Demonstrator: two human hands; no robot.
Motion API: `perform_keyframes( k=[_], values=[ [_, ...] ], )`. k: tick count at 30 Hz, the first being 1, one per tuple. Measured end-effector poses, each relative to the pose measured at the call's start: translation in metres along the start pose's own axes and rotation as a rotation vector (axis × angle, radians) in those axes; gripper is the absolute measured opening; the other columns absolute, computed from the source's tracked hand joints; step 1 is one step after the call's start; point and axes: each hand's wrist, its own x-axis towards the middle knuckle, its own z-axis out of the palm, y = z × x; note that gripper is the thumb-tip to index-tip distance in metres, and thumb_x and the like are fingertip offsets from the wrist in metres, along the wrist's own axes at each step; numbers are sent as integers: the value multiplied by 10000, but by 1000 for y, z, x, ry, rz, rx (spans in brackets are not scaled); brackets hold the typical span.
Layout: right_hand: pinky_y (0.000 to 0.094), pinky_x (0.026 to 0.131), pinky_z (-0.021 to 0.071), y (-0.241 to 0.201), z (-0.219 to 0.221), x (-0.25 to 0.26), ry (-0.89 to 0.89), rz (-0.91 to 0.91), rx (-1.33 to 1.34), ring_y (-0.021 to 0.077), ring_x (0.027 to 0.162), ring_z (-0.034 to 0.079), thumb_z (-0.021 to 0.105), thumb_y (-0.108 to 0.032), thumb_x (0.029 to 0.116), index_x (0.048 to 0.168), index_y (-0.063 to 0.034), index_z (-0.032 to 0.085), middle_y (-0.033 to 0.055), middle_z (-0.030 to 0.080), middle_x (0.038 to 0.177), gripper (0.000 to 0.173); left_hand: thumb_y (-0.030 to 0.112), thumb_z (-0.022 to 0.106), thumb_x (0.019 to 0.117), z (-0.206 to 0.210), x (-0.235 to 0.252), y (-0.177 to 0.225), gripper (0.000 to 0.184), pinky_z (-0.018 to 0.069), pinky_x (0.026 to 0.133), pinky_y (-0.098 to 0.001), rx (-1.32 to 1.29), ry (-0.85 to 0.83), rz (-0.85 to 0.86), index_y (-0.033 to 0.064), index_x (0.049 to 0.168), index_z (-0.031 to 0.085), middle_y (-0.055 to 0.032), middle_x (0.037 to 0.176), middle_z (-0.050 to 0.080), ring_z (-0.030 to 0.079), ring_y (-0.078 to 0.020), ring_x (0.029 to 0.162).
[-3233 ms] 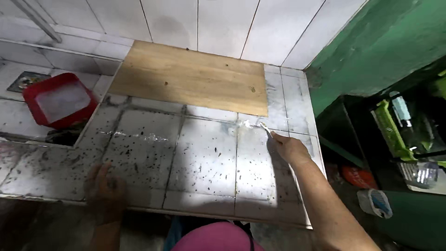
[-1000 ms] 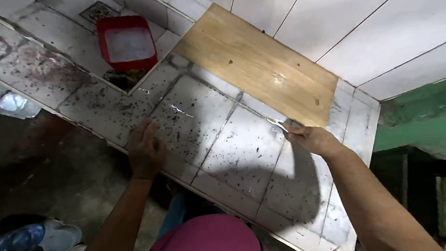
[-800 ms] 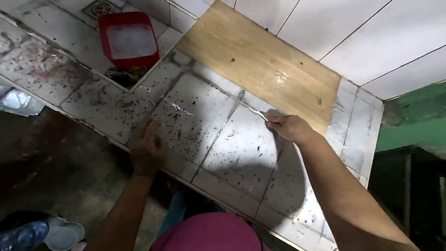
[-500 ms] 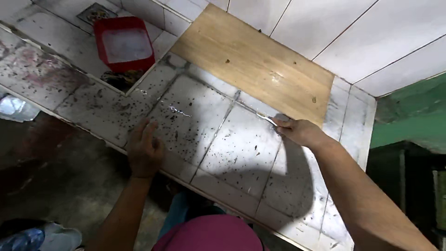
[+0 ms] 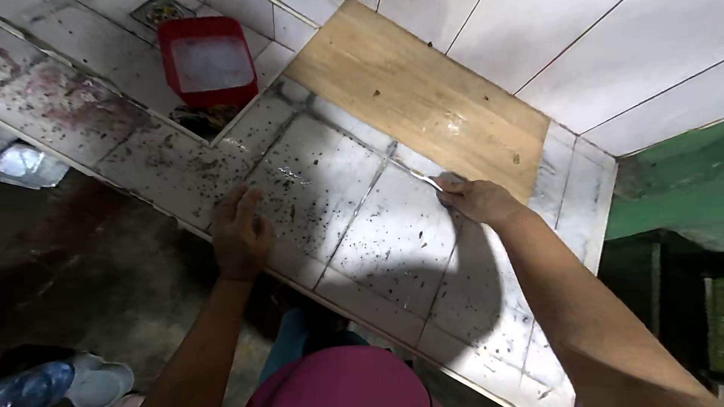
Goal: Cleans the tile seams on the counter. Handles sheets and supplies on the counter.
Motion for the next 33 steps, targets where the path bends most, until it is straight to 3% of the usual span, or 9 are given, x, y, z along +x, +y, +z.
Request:
perform_keyframes(
  k=[4,8,12,15,20,22,28,30,33],
  values=[
    [768,937,426,41,10,-30,-17,82,46,522,1172,625,488,-365,1099,1519,-382,515,233,676,1303,421,151,568,997,0,1,3,421,436,1112,-542,16,-3,-21,68,1409,592,-232,1514,501,509,-406,1383],
    [751,902,453,1,4,-2,-4,35,-20,525,1112,645,481,-378,1100,1526,-364,510,266,692,1221,427,151,560,995,-1,2,3,423,430,1115,-544,15,0,-8,69,1409,591,-232,1504,511,514,-410,1377],
    [717,963,454,-58,-8,41,-14,-63,-22,491,1193,628,437,-363,1110,1549,-347,478,236,671,1300,441,120,578,993,-2,3,4,418,432,1125,-527,1,3,-20,56,1405,594,-232,1502,515,515,-397,1382],
    [727,941,454,-52,-9,37,-18,-80,-23,511,1170,629,445,-369,1110,1566,-359,446,254,664,1294,457,131,580,995,-1,1,0,414,437,1124,-513,6,5,-1,53,1401,595,-237,1498,516,520,-390,1378],
    [751,902,460,-26,9,-7,21,49,9,541,1097,647,416,-391,1117,1559,-295,472,296,688,1189,455,149,569,1005,0,1,1,403,432,1120,-541,-18,26,-16,58,1395,605,-242,1483,529,523,-403,1370],
    [742,836,481,-47,12,-13,52,105,-7,545,1022,664,404,-365,1121,1556,-301,473,304,698,1117,445,139,571,997,-1,1,1,408,430,1120,-537,-18,26,-9,63,1397,604,-234,1486,528,522,-394,1372],
    [708,886,489,-122,11,7,37,210,34,532,1111,649,341,-332,1134,1625,-295,333,307,672,1213,493,99,605,969,1,2,-3,412,457,1102,-531,-16,33,26,57,1379,618,-236,1464,548,544,-396,1353],
    [695,857,504,-136,20,-9,24,246,21,524,1077,664,329,-333,1136,1640,-316,287,297,682,1196,506,114,594,981,2,2,-3,399,448,1106,-533,-24,44,33,50,1374,624,-240,1460,553,542,-401,1355],
    [679,810,530,-153,38,-45,-6,240,46,481,1022,692,353,-299,1131,1634,-345,296,223,675,1286,509,130,570,997,2,1,-3,391,435,1126,-521,-28,36,18,63,1378,624,-225,1473,546,531,-382,1368]
  ],
)
